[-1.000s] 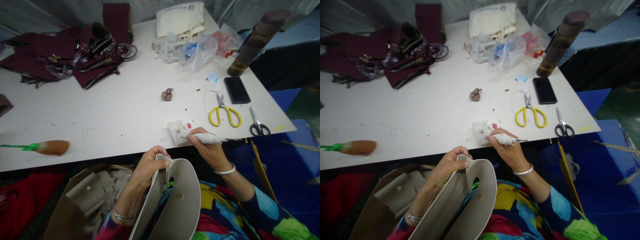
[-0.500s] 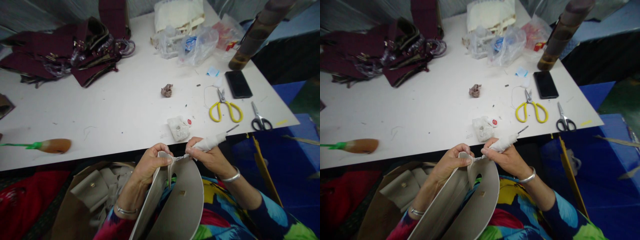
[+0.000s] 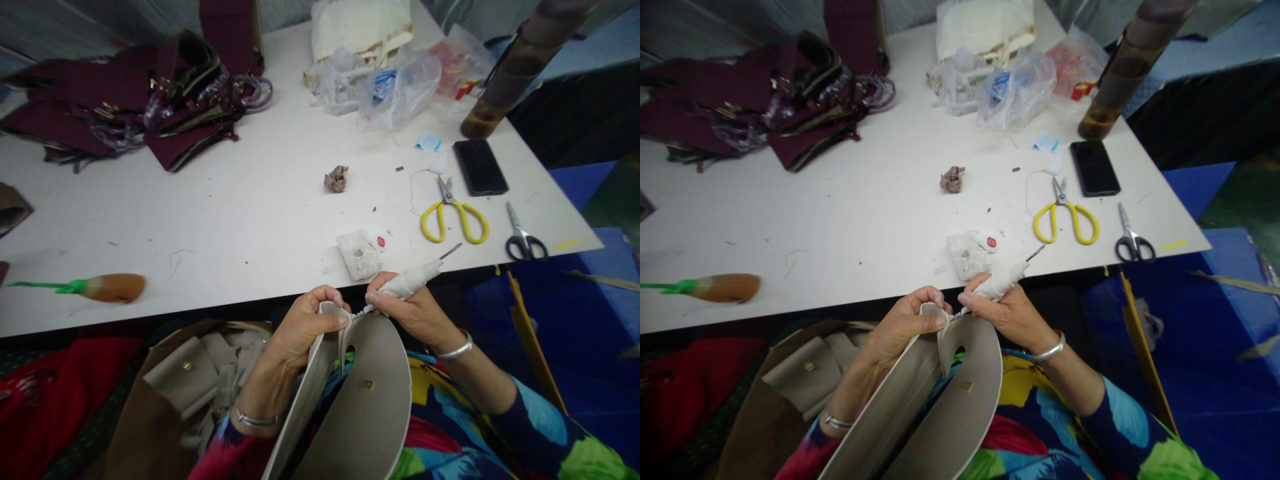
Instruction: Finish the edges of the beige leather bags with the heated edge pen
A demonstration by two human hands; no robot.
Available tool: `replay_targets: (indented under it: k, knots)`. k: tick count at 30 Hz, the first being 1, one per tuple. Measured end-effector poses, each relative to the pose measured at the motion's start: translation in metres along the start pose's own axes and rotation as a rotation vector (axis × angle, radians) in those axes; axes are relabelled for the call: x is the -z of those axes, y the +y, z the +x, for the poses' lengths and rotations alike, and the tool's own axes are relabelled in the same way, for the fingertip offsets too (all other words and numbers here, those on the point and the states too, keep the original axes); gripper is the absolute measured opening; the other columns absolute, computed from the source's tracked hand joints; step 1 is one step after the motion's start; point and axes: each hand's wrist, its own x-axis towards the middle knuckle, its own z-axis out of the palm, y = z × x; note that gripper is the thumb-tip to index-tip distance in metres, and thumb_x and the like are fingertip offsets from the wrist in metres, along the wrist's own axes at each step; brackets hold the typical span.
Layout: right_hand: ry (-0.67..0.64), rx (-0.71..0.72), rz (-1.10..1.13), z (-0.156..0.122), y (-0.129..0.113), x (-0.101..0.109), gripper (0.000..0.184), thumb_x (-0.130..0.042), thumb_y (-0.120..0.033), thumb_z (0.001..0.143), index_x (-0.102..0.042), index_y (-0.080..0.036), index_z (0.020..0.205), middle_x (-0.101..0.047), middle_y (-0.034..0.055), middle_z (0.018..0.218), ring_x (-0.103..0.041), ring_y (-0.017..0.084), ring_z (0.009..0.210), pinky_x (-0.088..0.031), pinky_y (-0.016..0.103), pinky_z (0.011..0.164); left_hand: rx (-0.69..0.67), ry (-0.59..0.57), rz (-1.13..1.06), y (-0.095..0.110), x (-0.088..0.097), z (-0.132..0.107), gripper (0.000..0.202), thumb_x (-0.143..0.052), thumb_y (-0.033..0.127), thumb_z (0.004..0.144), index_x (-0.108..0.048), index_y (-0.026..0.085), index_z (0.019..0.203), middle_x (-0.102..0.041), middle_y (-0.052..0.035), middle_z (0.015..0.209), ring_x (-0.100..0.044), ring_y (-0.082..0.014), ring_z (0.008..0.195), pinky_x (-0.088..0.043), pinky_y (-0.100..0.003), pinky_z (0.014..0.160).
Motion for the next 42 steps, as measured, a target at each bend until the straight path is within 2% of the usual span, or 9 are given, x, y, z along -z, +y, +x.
replay_targets:
  k: [8, 13, 18, 23, 26, 29, 32, 36, 42]
  knots:
    - [0.036, -0.015, -0.015, 0.010, 0.002, -0.007, 0.030, -0.068, -0.039, 0.095, -0.063, -0.018, 0.076, -0.059, -0.0028, 0.065, -0.056, 0.013, 0.060, -0.043, 0.026, 0.059, -0.071, 0.025, 0.081, -0.004, -0.008, -0.006, 0.042, -0.090, 0.019, 0.063, -0.056, 0.019, 0.087, -0.069, 0.0010, 0.084, -0.061, -0.0104, 0.063, -0.045, -0.021, 0.060]
    - [0.074, 0.026, 0.044, 0.007, 0.004, -0.014, 0.030, -0.069, -0.042, 0.096, -0.064, -0.018, 0.078, -0.060, -0.0029, 0.068, -0.057, 0.013, 0.063, -0.047, 0.027, 0.065, -0.125, 0.113, 0.114, -0.004, -0.014, -0.014, 0.040, -0.086, 0.017, 0.064, -0.055, 0.021, 0.089, -0.068, 0.0029, 0.083, -0.061, -0.0106, 0.065, -0.043, -0.020, 0.060]
    - [0.006, 0.233, 0.014, -0.013, 0.012, -0.012, 0.023, -0.071, -0.042, 0.097, -0.072, -0.019, 0.093, -0.071, 0.0037, 0.087, -0.065, 0.017, 0.081, -0.052, 0.030, 0.075, -0.160, 0.234, 0.068, 0.000, -0.022, -0.022, 0.041, -0.084, 0.015, 0.059, -0.054, 0.020, 0.085, -0.069, 0.0029, 0.081, -0.062, -0.0105, 0.062, -0.046, -0.021, 0.061]
    - [-0.169, 0.600, -0.422, -0.035, 0.009, -0.010, 0.018, -0.065, -0.036, 0.103, -0.076, -0.022, 0.105, -0.071, 0.0055, 0.088, -0.060, 0.019, 0.081, -0.048, 0.033, 0.074, -0.175, 0.305, 0.049, 0.000, -0.026, -0.025, 0.042, -0.082, 0.012, 0.054, -0.052, 0.020, 0.082, -0.068, 0.0037, 0.079, -0.059, -0.0095, 0.058, -0.046, -0.022, 0.058]
    - [-0.199, 0.659, -0.593, -0.044, 0.004, -0.007, 0.019, -0.064, -0.036, 0.104, -0.077, -0.023, 0.104, -0.072, 0.0058, 0.089, -0.058, 0.019, 0.080, -0.044, 0.033, 0.072, -0.187, 0.306, 0.085, -0.002, -0.027, -0.028, 0.043, -0.081, 0.013, 0.055, -0.051, 0.021, 0.084, -0.067, 0.0041, 0.081, -0.059, -0.0090, 0.058, -0.045, -0.021, 0.057]
    - [-0.162, 0.634, -0.474, -0.051, 0.007, -0.004, 0.021, -0.065, -0.037, 0.103, -0.075, -0.027, 0.119, -0.074, 0.0039, 0.093, -0.063, 0.019, 0.083, -0.048, 0.034, 0.077, -0.208, 0.291, 0.107, -0.003, -0.030, -0.034, 0.044, -0.081, 0.015, 0.057, -0.049, 0.022, 0.086, -0.066, 0.0053, 0.079, -0.058, -0.0092, 0.057, -0.045, -0.022, 0.057]
    - [-0.042, 0.586, -0.347, -0.054, 0.013, -0.005, 0.030, -0.064, -0.036, 0.104, -0.068, -0.030, 0.132, -0.076, 0.0044, 0.106, -0.067, 0.022, 0.096, -0.051, 0.036, 0.087, -0.226, 0.287, 0.125, -0.005, -0.037, -0.041, 0.044, -0.082, 0.016, 0.056, -0.049, 0.022, 0.085, -0.065, 0.0057, 0.076, -0.057, -0.0094, 0.056, -0.044, -0.022, 0.056]
    - [0.107, 0.553, -0.302, -0.055, 0.007, -0.016, 0.018, -0.064, -0.034, 0.103, -0.069, -0.027, 0.119, -0.073, 0.0074, 0.119, -0.066, 0.024, 0.111, -0.051, 0.039, 0.097, -0.273, 0.282, 0.165, -0.010, -0.043, -0.051, 0.043, -0.083, 0.017, 0.057, -0.049, 0.021, 0.083, -0.066, 0.0050, 0.078, -0.058, -0.0093, 0.057, -0.043, -0.021, 0.056]
    - [-0.025, 0.330, -0.207, -0.058, -0.012, -0.030, 0.024, -0.078, -0.033, 0.091, -0.063, -0.023, 0.107, -0.067, -0.0001, 0.092, -0.060, 0.015, 0.078, -0.047, 0.026, 0.071, -0.353, 0.250, 0.233, -0.022, -0.041, -0.062, 0.039, -0.084, 0.017, 0.066, -0.051, 0.022, 0.086, -0.068, 0.0034, 0.085, -0.064, -0.0124, 0.068, -0.049, -0.024, 0.065]
